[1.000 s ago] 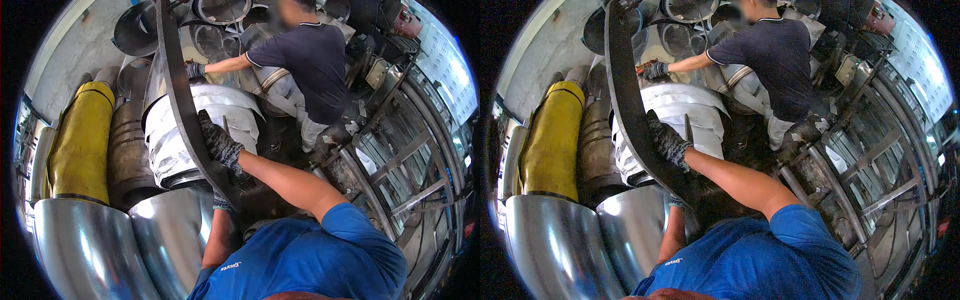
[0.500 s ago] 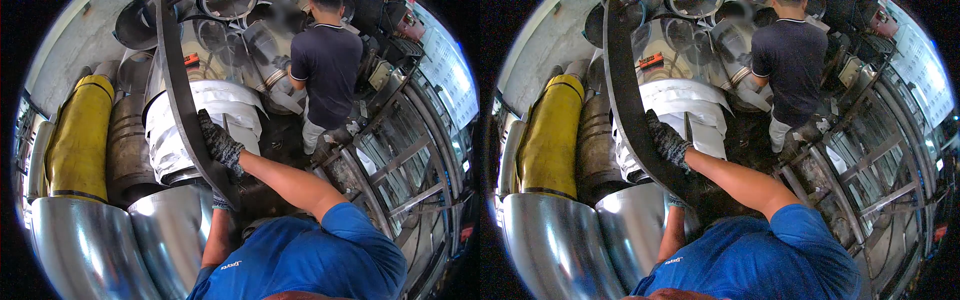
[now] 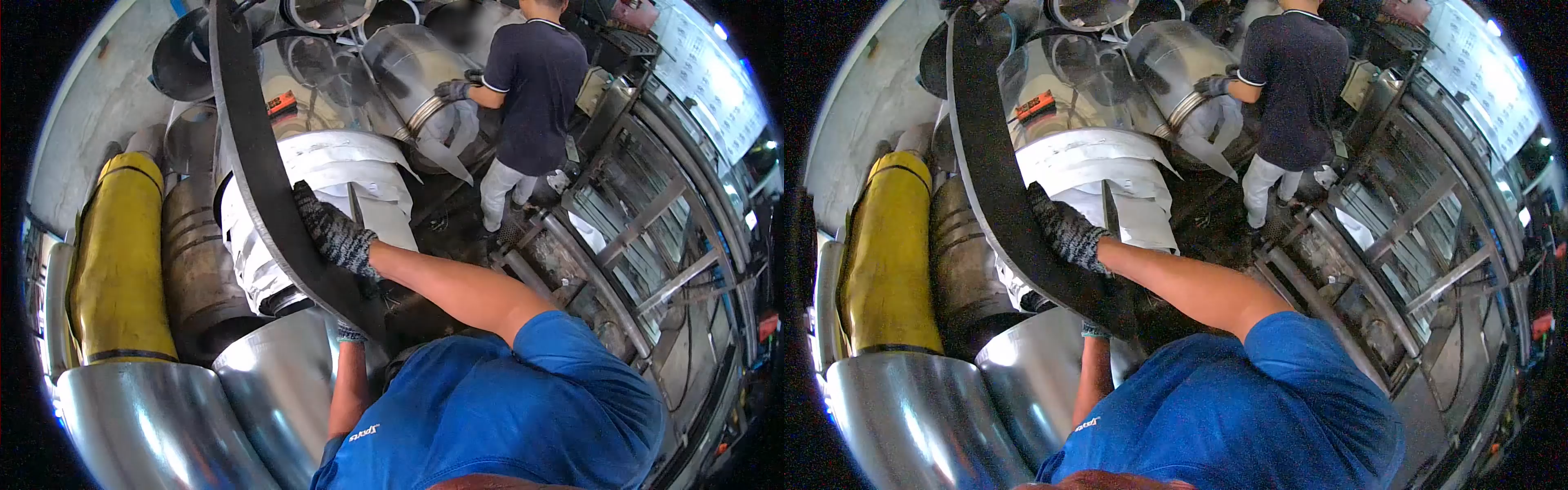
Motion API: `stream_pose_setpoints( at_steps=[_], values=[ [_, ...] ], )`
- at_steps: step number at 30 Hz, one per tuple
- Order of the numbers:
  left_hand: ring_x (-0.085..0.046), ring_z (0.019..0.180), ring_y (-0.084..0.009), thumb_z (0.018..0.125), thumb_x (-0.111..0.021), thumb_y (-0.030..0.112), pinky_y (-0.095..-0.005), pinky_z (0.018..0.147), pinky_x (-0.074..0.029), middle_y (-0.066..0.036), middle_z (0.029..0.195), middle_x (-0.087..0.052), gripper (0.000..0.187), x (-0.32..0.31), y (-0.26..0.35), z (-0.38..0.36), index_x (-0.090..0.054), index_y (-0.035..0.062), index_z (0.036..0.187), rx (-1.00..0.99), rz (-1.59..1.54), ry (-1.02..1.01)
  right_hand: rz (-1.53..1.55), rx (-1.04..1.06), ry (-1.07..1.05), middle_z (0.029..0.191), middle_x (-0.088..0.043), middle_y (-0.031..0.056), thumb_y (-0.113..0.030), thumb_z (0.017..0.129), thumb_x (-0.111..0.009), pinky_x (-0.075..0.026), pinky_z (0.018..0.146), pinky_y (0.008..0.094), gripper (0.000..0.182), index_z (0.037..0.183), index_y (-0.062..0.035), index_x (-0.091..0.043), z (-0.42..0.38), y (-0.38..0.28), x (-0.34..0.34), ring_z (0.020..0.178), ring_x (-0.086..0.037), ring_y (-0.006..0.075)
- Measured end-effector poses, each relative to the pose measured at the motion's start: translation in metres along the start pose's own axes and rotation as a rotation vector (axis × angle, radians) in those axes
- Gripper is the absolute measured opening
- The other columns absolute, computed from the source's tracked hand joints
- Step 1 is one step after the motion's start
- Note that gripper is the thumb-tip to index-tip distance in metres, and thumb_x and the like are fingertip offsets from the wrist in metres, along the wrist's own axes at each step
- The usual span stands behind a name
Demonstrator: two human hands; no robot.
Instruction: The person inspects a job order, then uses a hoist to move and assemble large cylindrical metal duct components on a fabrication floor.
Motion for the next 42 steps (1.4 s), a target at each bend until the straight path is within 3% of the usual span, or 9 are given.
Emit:
stream_pose_setpoints(
  at_steps=[5,9,15,21,23,24,30,33,42],
  values=[
    [-0.036,0.121,-0.0289,0.091,-0.052,0.021,-0.0312,0.109,-0.022,-0.015,0.135,-0.039,0.053,-0.035,0.025,0.001,-0.035,0.0005,0.138,-0.586,1.426,0.111,-0.098,0.132,0.057,0.135,-0.040,0.0284,-0.009,0.096,-0.024,-0.034,0.102,0.0351,0.051,0.144,0.0024,-0.011,0.000,-0.005,-0.003,0.119,-0.048,0.0350],
    [-0.033,0.126,-0.0312,0.088,-0.056,0.024,-0.0353,0.109,-0.022,-0.018,0.137,-0.038,0.059,-0.002,0.005,0.006,-0.035,-0.0006,0.137,-0.287,1.075,-0.005,0.092,0.063,0.157,0.114,-0.057,0.0258,-0.054,0.097,-0.013,-0.033,0.098,0.0353,0.073,0.123,0.0032,-0.050,0.009,0.010,-0.015,0.107,-0.053,0.0323],
    [-0.032,0.129,-0.0325,0.080,-0.061,0.021,-0.0417,0.109,-0.023,-0.021,0.137,-0.038,0.066,-0.051,0.029,-0.004,-0.035,-0.0005,0.137,-0.207,0.884,0.024,-0.225,0.334,0.253,0.135,-0.042,0.0254,-0.007,0.098,-0.025,-0.035,0.101,0.0335,0.050,0.144,0.0006,-0.010,0.014,0.024,-0.013,0.117,-0.049,0.0298],
    [-0.041,0.120,-0.0349,0.081,-0.059,0.015,-0.0421,0.103,-0.030,-0.021,0.128,-0.046,0.050,-0.082,0.051,-0.008,-0.045,-0.0017,0.126,-0.244,0.819,0.028,-0.252,0.192,0.131,0.143,-0.032,0.0242,-0.006,0.097,-0.025,-0.031,0.105,0.0324,0.049,0.144,0.0016,-0.013,-0.005,-0.012,-0.005,0.127,-0.040,0.0308],
    [-0.044,0.115,-0.0339,0.083,-0.057,0.014,-0.0402,0.100,-0.033,-0.021,0.123,-0.049,0.044,-0.145,0.096,-0.029,-0.046,-0.0017,0.123,-0.823,1.682,0.150,0.017,-0.044,0.078,0.143,-0.031,0.0244,-0.006,0.097,-0.025,-0.031,0.105,0.0333,0.049,0.144,0.0018,-0.013,-0.017,-0.023,-0.003,0.127,-0.040,0.0323],
    [-0.045,0.113,-0.0319,0.086,-0.056,0.015,-0.0369,0.101,-0.033,-0.020,0.124,-0.048,0.047,-0.149,0.101,-0.021,-0.042,-0.0017,0.128,-0.379,1.566,0.087,0.139,-0.101,0.077,0.143,-0.032,0.0228,-0.007,0.098,-0.023,-0.029,0.106,0.0321,0.049,0.144,0.0010,-0.012,-0.021,-0.031,-0.002,0.127,-0.041,0.0301],
    [-0.045,0.106,-0.0205,0.097,-0.044,0.032,-0.0325,0.099,-0.036,-0.003,0.122,-0.050,0.044,-0.016,0.022,-0.002,-0.045,0.0048,0.131,0.064,0.054,-0.099,0.045,0.123,0.181,0.130,-0.049,0.0184,-0.037,0.102,-0.019,-0.030,0.103,0.0292,0.054,0.140,0.0005,-0.027,0.004,0.013,-0.009,0.117,-0.047,0.0205],
    [-0.043,0.115,-0.0270,0.087,-0.058,0.018,-0.0324,0.102,-0.032,-0.016,0.126,-0.045,0.054,-0.030,0.016,0.008,-0.037,-0.0008,0.133,-0.263,0.797,0.005,0.129,0.019,0.184,0.119,-0.055,0.0209,-0.044,0.101,-0.017,-0.033,0.099,0.0315,0.059,0.134,0.0003,-0.036,-0.002,0.003,-0.007,0.108,-0.051,0.0238],
    [-0.051,0.110,-0.0263,0.083,-0.059,0.009,-0.0353,0.095,-0.040,-0.015,0.119,-0.053,0.046,-0.078,0.047,-0.001,-0.046,0.0018,0.127,-0.465,1.086,0.017,-0.078,0.304,0.334,0.117,-0.056,0.0237,-0.041,0.101,-0.019,-0.034,0.098,0.0337,0.056,0.135,0.0014,-0.035,0.012,0.032,-0.016,0.108,-0.051,0.0278]
  ],
)
Point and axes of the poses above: each hand's wrist, its own z-axis towards the middle knuckle, its own x-axis out of the back of the hand, y = z × x, the point moved 3 cm from there along z, towards the middle knuckle
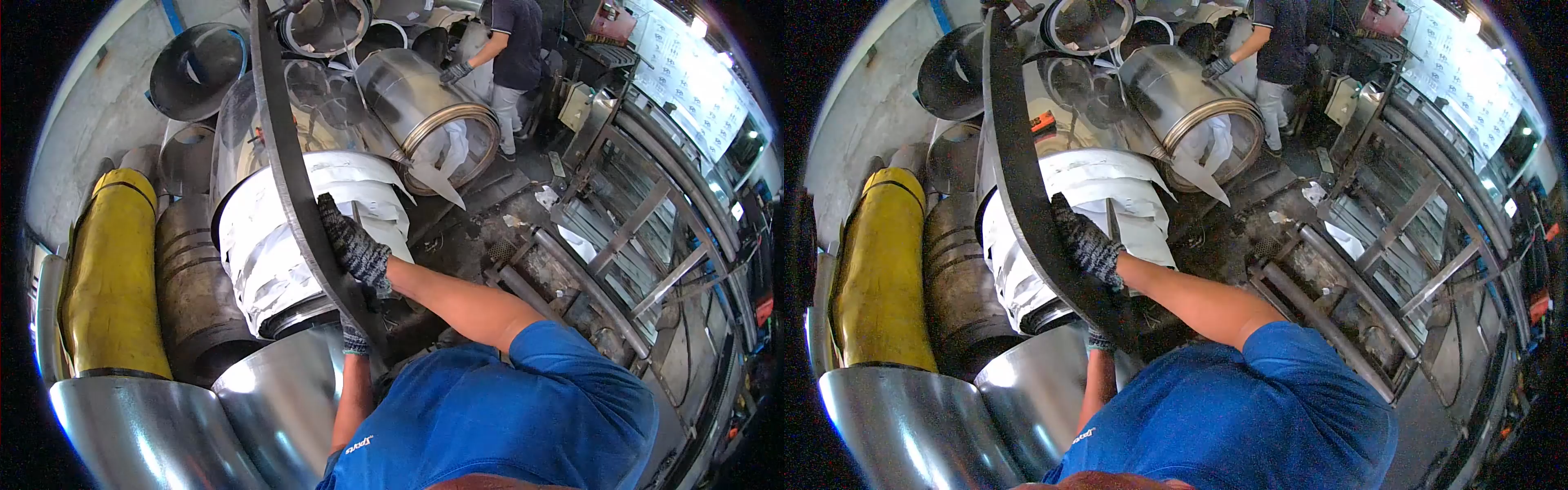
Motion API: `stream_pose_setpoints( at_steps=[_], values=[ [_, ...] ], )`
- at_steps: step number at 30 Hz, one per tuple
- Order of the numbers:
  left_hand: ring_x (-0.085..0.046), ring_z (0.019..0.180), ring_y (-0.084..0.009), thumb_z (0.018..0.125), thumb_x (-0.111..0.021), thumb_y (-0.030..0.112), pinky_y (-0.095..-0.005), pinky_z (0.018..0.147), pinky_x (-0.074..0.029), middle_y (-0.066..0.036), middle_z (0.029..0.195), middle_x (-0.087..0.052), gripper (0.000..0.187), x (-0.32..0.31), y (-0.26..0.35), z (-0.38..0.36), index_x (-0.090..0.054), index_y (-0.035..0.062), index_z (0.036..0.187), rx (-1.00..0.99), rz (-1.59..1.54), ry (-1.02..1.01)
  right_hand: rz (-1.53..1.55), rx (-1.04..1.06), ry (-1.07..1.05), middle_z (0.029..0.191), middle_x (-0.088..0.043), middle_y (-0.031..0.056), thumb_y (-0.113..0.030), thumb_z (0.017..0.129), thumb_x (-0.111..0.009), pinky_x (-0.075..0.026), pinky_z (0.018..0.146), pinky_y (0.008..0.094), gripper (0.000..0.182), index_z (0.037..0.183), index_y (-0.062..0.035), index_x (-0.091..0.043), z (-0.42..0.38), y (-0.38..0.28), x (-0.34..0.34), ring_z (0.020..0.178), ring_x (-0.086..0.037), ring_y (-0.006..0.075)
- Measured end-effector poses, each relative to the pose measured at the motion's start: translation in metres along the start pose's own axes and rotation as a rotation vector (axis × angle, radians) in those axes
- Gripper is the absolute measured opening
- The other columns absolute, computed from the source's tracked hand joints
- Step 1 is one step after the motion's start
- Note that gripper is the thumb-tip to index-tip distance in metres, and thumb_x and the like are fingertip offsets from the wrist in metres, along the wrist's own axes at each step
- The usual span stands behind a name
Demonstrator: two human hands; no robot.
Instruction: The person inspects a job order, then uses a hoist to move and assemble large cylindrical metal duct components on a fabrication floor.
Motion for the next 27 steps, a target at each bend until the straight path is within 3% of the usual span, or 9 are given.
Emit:
stream_pose_setpoints(
  at_steps=[5,8,15,17,19,20,22,25,27],
  values=[
    [-0.052,0.090,-0.0253,0.079,-0.058,0.004,-0.0337,0.081,-0.043,-0.011,0.095,-0.054,0.029,0.009,0.035,0.012,-0.052,0.0021,0.107,-0.034,-0.007,0.055,-0.065,0.130,-0.001,0.124,-0.051,0.0248,-0.040,0.101,-0.021,-0.033,0.101,0.0317,0.058,0.138,0.0047,-0.027,0.001,0.003,-0.001,0.111,-0.049,0.0280],
    [-0.048,0.081,-0.0239,0.076,-0.056,0.002,-0.0333,0.074,-0.042,-0.009,0.085,-0.050,0.020,0.013,0.063,0.014,-0.052,0.0038,0.095,-0.008,-0.111,0.093,0.472,-0.373,-0.223,0.133,-0.044,0.0259,-0.021,0.100,-0.026,-0.032,0.102,0.0321,0.052,0.144,0.0019,-0.011,0.006,0.001,-0.002,0.117,-0.047,0.0314],
    [-0.047,0.074,-0.0206,0.078,-0.046,-0.001,-0.0310,0.068,-0.041,-0.005,0.078,-0.046,0.015,0.021,0.102,0.020,-0.052,0.0061,0.090,0.198,-0.428,0.088,0.296,-0.326,-0.268,0.135,-0.042,0.0248,-0.013,0.098,-0.027,-0.034,0.101,0.0309,0.048,0.144,-0.0012,-0.016,0.003,0.008,-0.007,0.117,-0.048,0.0291],
    [-0.046,0.073,-0.0190,0.078,-0.046,-0.002,-0.0295,0.065,-0.040,-0.004,0.076,-0.045,0.014,0.024,0.113,0.023,-0.052,0.0065,0.088,0.024,-0.206,0.123,0.343,-0.281,-0.241,0.130,-0.048,0.0213,-0.023,0.101,-0.029,-0.035,0.098,0.0294,0.048,0.142,0.0003,-0.023,0.003,0.002,-0.009,0.108,-0.050,0.0239],
    [-0.045,0.071,-0.0174,0.078,-0.045,-0.002,-0.0280,0.063,-0.038,-0.004,0.075,-0.043,0.013,0.026,0.130,0.024,-0.051,0.0070,0.086,-0.145,0.016,0.152,0.526,-0.409,-0.076,0.073,-0.063,0.0044,-0.061,0.094,-0.024,-0.047,0.063,0.0255,0.068,0.089,-0.0058,-0.063,0.001,-0.019,-0.006,0.064,-0.056,0.0122],
    [-0.044,0.070,-0.0159,0.078,-0.046,-0.002,-0.0269,0.061,-0.037,-0.003,0.074,-0.042,0.012,0.027,0.136,0.024,-0.050,0.0072,0.084,-0.021,-0.115,0.141,0.527,-0.411,-0.077,0.073,-0.063,0.0044,-0.061,0.094,-0.024,-0.047,0.063,0.0255,0.068,0.089,-0.0058,-0.063,0.002,-0.011,-0.007,0.064,-0.056,0.0122],
    [-0.044,0.068,-0.0144,0.078,-0.046,-0.002,-0.0259,0.059,-0.036,-0.003,0.074,-0.041,0.011,0.028,0.134,0.024,-0.050,0.0074,0.083,0.104,-0.246,0.130,0.489,-0.353,-0.157,0.114,-0.057,0.0147,-0.046,0.100,-0.024,-0.037,0.094,0.0292,0.061,0.134,0.0020,-0.039,0.006,-0.004,-0.009,0.097,-0.048,0.0191],
    [-0.043,0.067,-0.0127,0.083,-0.047,0.000,-0.0258,0.057,-0.035,-0.001,0.075,-0.041,0.008,0.028,0.124,0.025,-0.049,0.0080,0.084,0.002,-0.119,0.079,0.721,-0.619,-0.187,0.113,-0.057,0.0126,-0.047,0.100,-0.023,-0.037,0.094,0.0288,0.062,0.132,0.0029,-0.042,0.000,-0.020,-0.006,0.098,-0.047,0.0195],
    [-0.041,0.064,-0.0112,0.089,-0.045,0.004,-0.0257,0.055,-0.034,0.001,0.073,-0.041,0.008,0.028,0.123,0.026,-0.049,0.0092,0.085,-0.298,0.034,0.224,0.568,-0.448,-0.172,0.118,-0.056,0.0136,-0.043,0.101,-0.024,-0.036,0.095,0.0289,0.059,0.134,0.0043,-0.037,0.008,0.041,-0.018,0.102,-0.048,0.0207]
  ],
)
Point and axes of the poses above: each hand's wrist, its own z-axis towards the middle knuckle, its own x-axis out of the back of the hand, y = z × x, the point moved 3 cm from there along z, towards the middle knuckle
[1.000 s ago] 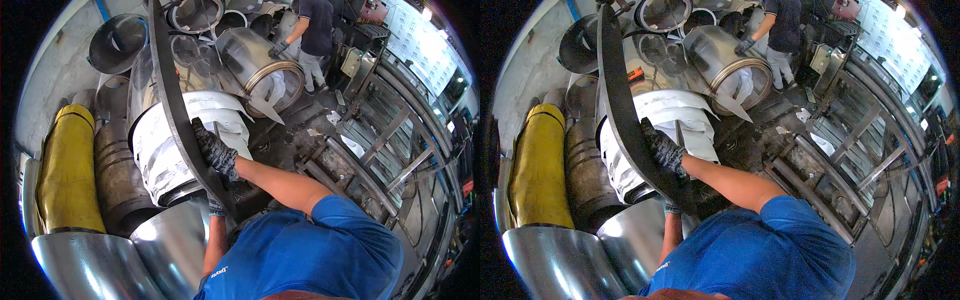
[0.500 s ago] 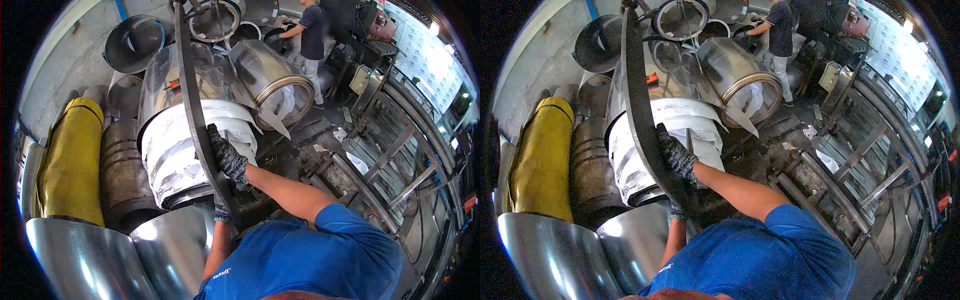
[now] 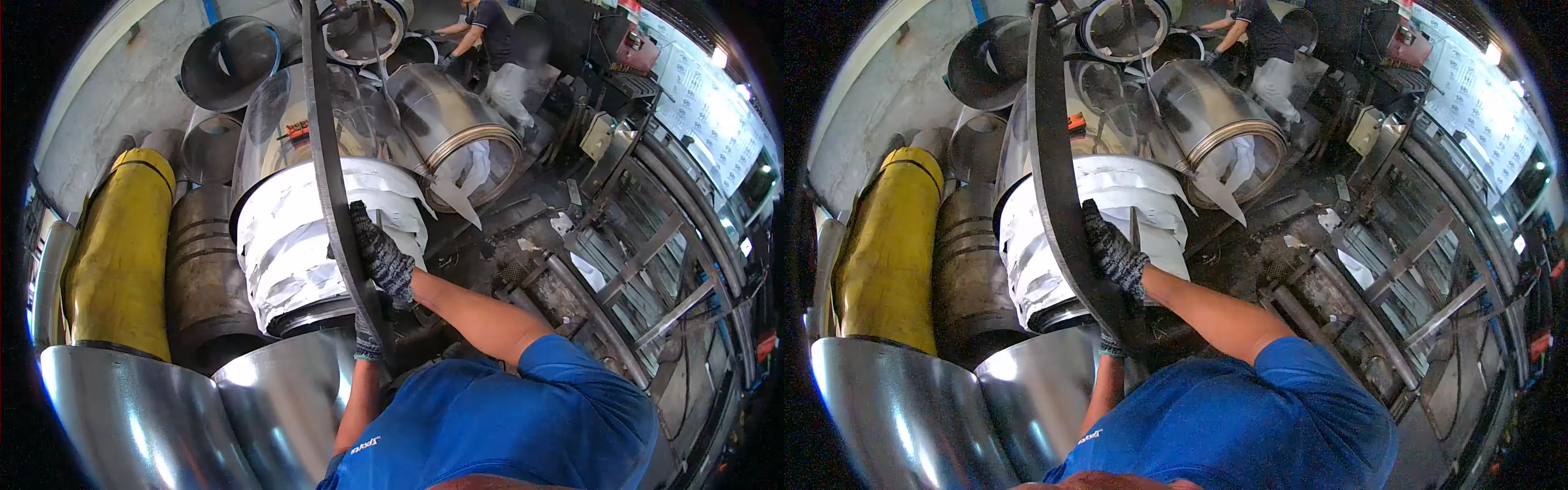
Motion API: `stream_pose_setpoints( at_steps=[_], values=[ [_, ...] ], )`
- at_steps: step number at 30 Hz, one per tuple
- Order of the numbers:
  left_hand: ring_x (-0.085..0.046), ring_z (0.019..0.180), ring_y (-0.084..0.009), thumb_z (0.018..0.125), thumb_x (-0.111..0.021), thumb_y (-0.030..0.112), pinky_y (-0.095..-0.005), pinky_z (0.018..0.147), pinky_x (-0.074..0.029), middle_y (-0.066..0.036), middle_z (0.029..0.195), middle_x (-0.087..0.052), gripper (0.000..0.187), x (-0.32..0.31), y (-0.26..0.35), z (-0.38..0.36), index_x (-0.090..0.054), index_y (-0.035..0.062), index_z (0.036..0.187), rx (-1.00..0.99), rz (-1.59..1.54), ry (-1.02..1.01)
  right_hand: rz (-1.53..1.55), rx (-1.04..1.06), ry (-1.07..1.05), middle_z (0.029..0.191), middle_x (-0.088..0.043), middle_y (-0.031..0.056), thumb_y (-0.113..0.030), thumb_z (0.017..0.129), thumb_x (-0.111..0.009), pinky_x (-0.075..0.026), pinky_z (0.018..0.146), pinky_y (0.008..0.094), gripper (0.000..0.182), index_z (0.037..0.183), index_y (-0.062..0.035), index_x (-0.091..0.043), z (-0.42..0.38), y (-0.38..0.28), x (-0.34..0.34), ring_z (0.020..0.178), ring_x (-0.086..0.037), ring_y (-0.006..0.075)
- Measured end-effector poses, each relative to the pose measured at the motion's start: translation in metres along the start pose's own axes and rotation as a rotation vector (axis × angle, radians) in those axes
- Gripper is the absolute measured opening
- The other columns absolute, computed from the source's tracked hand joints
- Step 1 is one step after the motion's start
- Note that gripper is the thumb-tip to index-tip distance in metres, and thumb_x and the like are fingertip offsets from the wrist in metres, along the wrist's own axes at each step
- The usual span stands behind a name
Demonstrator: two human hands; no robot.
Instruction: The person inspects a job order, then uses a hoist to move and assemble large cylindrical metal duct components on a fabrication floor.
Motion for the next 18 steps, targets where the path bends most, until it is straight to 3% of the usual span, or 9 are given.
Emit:
stream_pose_setpoints(
  at_steps=[1,3,5,7,9,10,12,16,18],
  values=[
    [-0.041,0.064,-0.0112,0.089,-0.045,0.004,-0.0257,0.055,-0.034,0.001,0.073,-0.041,0.008,0.001,0.004,0.002,-0.049,0.0092,0.085,0.002,0.002,0.002,-0.167,0.161,0.007,0.123,-0.054,0.0146,-0.039,0.102,-0.024,-0.035,0.097,0.0290,0.057,0.136,0.0056,-0.032,0.000,-0.009,-0.005,0.106,-0.048,0.0219],
    [-0.039,0.063,-0.0111,0.092,-0.044,0.006,-0.0253,0.056,-0.033,0.003,0.073,-0.040,0.009,-0.001,0.002,0.000,-0.050,0.0101,0.088,0.462,-0.357,-0.106,-0.054,0.028,-0.009,0.129,-0.049,0.0175,-0.031,0.102,-0.023,-0.033,0.099,0.0294,0.051,0.140,0.0038,-0.023,-0.006,-0.016,-0.004,0.112,-0.047,0.0233],
    [-0.039,0.064,-0.0108,0.092,-0.044,0.007,-0.0250,0.056,-0.033,0.002,0.073,-0.040,0.008,-0.002,0.001,-0.003,-0.051,0.0101,0.089,0.417,-0.322,-0.074,0.060,-0.104,-0.024,0.135,-0.044,0.0203,-0.022,0.102,-0.023,-0.032,0.101,0.0299,0.049,0.144,0.0020,-0.013,-0.007,-0.011,-0.002,0.118,-0.045,0.0248],
    [-0.038,0.065,-0.0105,0.092,-0.045,0.007,-0.0246,0.056,-0.033,0.002,0.074,-0.040,0.008,-0.004,-0.015,-0.012,-0.051,0.0101,0.090,0.366,-0.287,-0.044,-0.320,0.154,-0.086,0.140,-0.038,0.0221,-0.016,0.101,-0.022,-0.031,0.103,0.0296,0.049,0.145,-0.0006,-0.007,0.009,0.013,0.012,0.122,-0.043,0.0250],
    [-0.038,0.068,-0.0101,0.092,-0.045,0.007,-0.0250,0.056,-0.033,0.002,0.077,-0.040,0.006,-0.016,-0.052,-0.028,-0.051,0.0093,0.091,0.577,-0.573,-0.188,-0.288,0.158,-0.066,0.138,-0.040,0.0219,-0.017,0.101,-0.022,-0.031,0.102,0.0293,0.049,0.145,-0.0009,-0.008,0.006,0.006,0.008,0.120,-0.044,0.0240],
    [-0.038,0.068,-0.0101,0.092,-0.045,0.007,-0.0250,0.056,-0.033,0.002,0.077,-0.040,0.006,-0.016,-0.042,-0.025,-0.051,0.0093,0.091,0.577,-0.572,-0.188,-0.257,0.159,-0.045,0.137,-0.041,0.0217,-0.017,0.101,-0.022,-0.031,0.102,0.0290,0.048,0.145,-0.0011,-0.010,0.003,0.002,0.006,0.119,-0.044,0.0229],
    [-0.040,0.067,-0.0112,0.091,-0.045,0.006,-0.0263,0.056,-0.034,0.003,0.075,-0.040,0.005,-0.006,-0.005,-0.009,-0.051,0.0084,0.090,0.257,-0.222,-0.019,-0.250,0.134,-0.048,0.137,-0.042,0.0212,-0.018,0.102,-0.022,-0.031,0.101,0.0289,0.048,0.145,-0.0012,-0.010,-0.001,-0.002,0.004,0.118,-0.045,0.0223],
    [-0.042,0.065,-0.0135,0.088,-0.046,0.004,-0.0274,0.057,-0.036,0.001,0.072,-0.041,0.006,-0.004,-0.001,-0.008,-0.051,0.0073,0.088,0.346,-0.272,0.013,-0.141,0.078,-0.033,0.137,-0.042,0.0202,-0.019,0.102,-0.024,-0.032,0.101,0.0293,0.047,0.145,-0.0022,-0.011,-0.011,-0.016,-0.001,0.116,-0.046,0.0216],
    [-0.043,0.064,-0.0148,0.085,-0.046,0.002,-0.0286,0.058,-0.038,-0.001,0.069,-0.043,0.008,-0.002,0.010,-0.002,-0.053,0.0067,0.085,0.224,0.025,-0.106,-0.142,0.034,-0.033,0.137,-0.042,0.0201,-0.019,0.102,-0.024,-0.032,0.101,0.0290,0.048,0.145,-0.0026,-0.012,-0.010,-0.016,0.002,0.117,-0.046,0.0217]
  ],
)
Point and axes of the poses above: each hand's wrist, its own z-axis towards the middle knuckle, its own x-axis out of the back of the hand, y = z × x, the point moved 3 cm from there along z, towards the middle knuckle
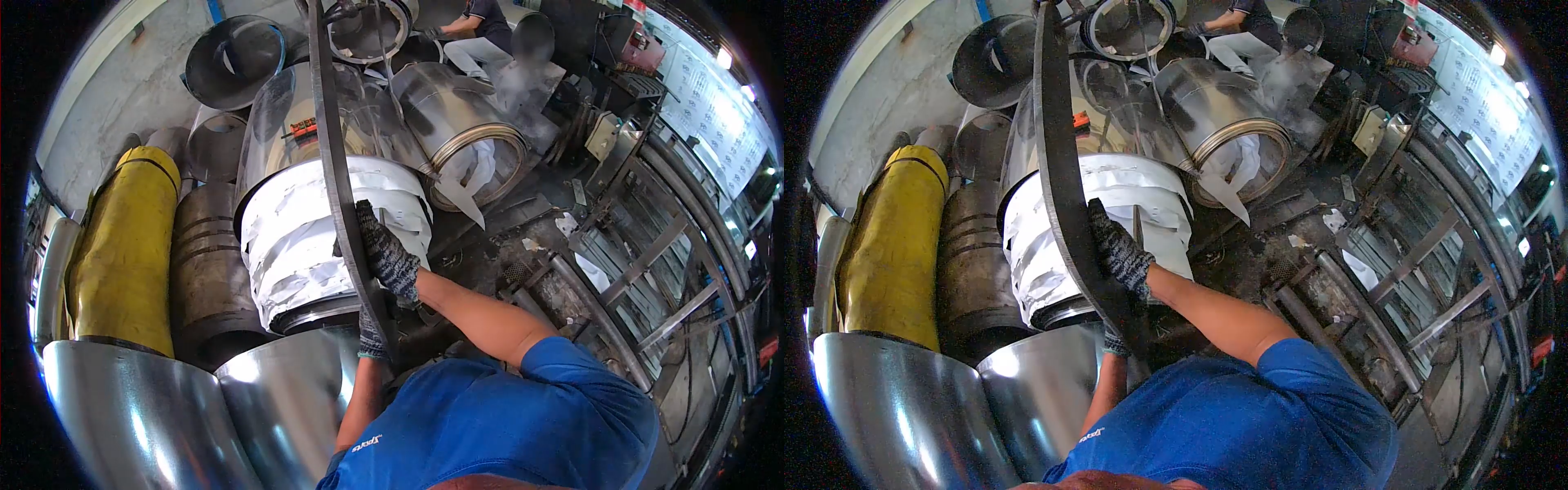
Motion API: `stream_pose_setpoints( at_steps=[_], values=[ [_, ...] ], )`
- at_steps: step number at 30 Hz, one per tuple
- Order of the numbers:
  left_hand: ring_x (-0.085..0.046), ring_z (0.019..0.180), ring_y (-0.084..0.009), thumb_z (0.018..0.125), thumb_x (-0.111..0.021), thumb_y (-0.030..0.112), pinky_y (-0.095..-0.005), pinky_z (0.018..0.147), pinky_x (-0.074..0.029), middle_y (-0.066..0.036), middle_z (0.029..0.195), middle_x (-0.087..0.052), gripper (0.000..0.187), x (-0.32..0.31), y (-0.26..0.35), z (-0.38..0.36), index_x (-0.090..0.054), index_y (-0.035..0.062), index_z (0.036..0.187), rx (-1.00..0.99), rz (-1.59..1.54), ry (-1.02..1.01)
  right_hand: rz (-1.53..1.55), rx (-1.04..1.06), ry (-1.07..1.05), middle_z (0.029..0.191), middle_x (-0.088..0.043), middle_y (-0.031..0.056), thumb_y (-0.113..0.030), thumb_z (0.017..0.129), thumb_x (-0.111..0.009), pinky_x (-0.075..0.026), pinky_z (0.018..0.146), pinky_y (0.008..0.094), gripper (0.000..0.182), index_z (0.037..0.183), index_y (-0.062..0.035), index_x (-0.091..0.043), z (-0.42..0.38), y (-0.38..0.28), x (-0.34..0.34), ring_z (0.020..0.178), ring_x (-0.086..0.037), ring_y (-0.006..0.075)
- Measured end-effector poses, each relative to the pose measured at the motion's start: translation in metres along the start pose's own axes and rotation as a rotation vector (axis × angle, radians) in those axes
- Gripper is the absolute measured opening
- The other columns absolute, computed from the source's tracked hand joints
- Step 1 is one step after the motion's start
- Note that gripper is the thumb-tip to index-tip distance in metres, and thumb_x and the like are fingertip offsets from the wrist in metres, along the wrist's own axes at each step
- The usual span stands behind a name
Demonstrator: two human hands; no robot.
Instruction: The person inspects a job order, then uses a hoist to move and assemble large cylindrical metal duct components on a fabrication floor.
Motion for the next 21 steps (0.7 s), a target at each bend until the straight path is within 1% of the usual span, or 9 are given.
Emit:
stream_pose_setpoints(
  at_steps=[2,4,7,10,15,16,18,19,21],
  values=[
    [-0.044,0.065,-0.0146,0.084,-0.046,0.002,-0.0287,0.058,-0.038,-0.002,0.069,-0.044,0.009,0.000,0.000,0.000,-0.053,0.0065,0.084,-0.012,-0.032,0.002,-0.003,-0.045,-0.003,0.138,-0.042,0.0200,-0.020,0.102,-0.025,-0.032,0.101,0.0287,0.048,0.145,-0.0030,-0.013,0.005,0.014,0.005,0.117,-0.046,0.0217],
    [-0.045,0.065,-0.0144,0.083,-0.046,0.002,-0.0289,0.058,-0.039,-0.003,0.069,-0.046,0.009,-0.002,-0.006,0.000,-0.054,0.0062,0.084,-0.023,-0.063,0.004,-0.172,0.126,0.002,0.139,-0.040,0.0200,-0.019,0.101,-0.026,-0.031,0.102,0.0281,0.048,0.145,-0.0039,-0.013,0.011,0.021,0.008,0.120,-0.044,0.0219],
    [-0.047,0.065,-0.0135,0.084,-0.045,0.003,-0.0284,0.056,-0.038,-0.002,0.070,-0.047,0.009,-0.003,-0.010,0.000,-0.054,0.0058,0.084,-0.169,0.017,0.100,-0.130,0.089,0.004,0.142,-0.035,0.0198,-0.016,0.101,-0.026,-0.029,0.104,0.0279,0.049,0.146,-0.0046,-0.012,0.011,0.021,0.009,0.126,-0.041,0.0233],
    [-0.048,0.063,-0.0118,0.087,-0.046,0.007,-0.0269,0.054,-0.038,0.000,0.069,-0.048,0.009,-0.003,0.000,0.001,-0.055,0.0055,0.085,-0.090,0.006,0.057,-0.147,0.082,0.009,0.146,-0.029,0.0192,-0.012,0.099,-0.027,-0.026,0.107,0.0282,0.050,0.146,-0.0035,-0.012,0.007,0.021,0.011,0.130,-0.036,0.0253],
    [-0.047,0.058,-0.0094,0.093,-0.048,0.017,-0.0261,0.052,-0.039,0.002,0.067,-0.049,0.015,-0.004,-0.001,0.002,-0.056,0.0058,0.087,0.353,-0.340,-0.016,-0.146,0.092,-0.007,0.147,-0.027,0.0201,-0.011,0.098,-0.029,-0.025,0.108,0.0287,0.051,0.145,-0.0022,-0.012,0.010,0.024,0.010,0.132,-0.034,0.0265],
    [-0.047,0.058,-0.0094,0.093,-0.048,0.017,-0.0261,0.052,-0.039,0.002,0.067,-0.049,0.015,-0.004,-0.004,0.001,-0.056,0.0058,0.087,0.352,-0.340,-0.015,-0.146,0.095,-0.009,0.147,-0.026,0.0203,-0.011,0.098,-0.030,-0.025,0.108,0.0288,0.051,0.145,-0.0019,-0.012,0.011,0.025,0.011,0.132,-0.033,0.0268],
    [-0.047,0.058,-0.0097,0.092,-0.048,0.016,-0.0260,0.052,-0.039,0.002,0.067,-0.049,0.015,-0.002,-0.003,0.002,-0.056,0.0061,0.086,0.120,-0.126,0.002,-0.145,0.097,-0.013,0.147,-0.025,0.0208,-0.010,0.097,-0.031,-0.024,0.108,0.0290,0.052,0.145,-0.0013,-0.013,0.013,0.027,0.013,0.133,-0.032,0.0274],
    [-0.047,0.058,-0.0097,0.092,-0.048,0.016,-0.0260,0.052,-0.039,0.002,0.067,-0.049,0.015,-0.002,-0.004,0.003,-0.056,0.0061,0.086,0.121,-0.126,0.003,-0.145,0.098,-0.015,0.147,-0.024,0.0210,-0.010,0.097,-0.031,-0.024,0.109,0.0291,0.053,0.145,-0.0010,-0.013,0.014,0.028,0.013,0.133,-0.031,0.0277],
    [-0.048,0.058,-0.0100,0.092,-0.048,0.016,-0.0261,0.051,-0.039,0.002,0.066,-0.049,0.014,-0.001,0.003,0.004,-0.056,0.0063,0.086,-0.132,0.014,0.066,-0.145,0.098,-0.021,0.148,-0.023,0.0215,-0.009,0.096,-0.032,-0.023,0.109,0.0294,0.053,0.145,-0.0003,-0.013,0.015,0.032,0.014,0.134,-0.030,0.0283]
  ],
)
Point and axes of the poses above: each hand's wrist, its own z-axis towards the middle knuckle, its own x-axis out of the back of the hand, y = z × x, the point moved 3 cm from there along z, towards the middle knuckle
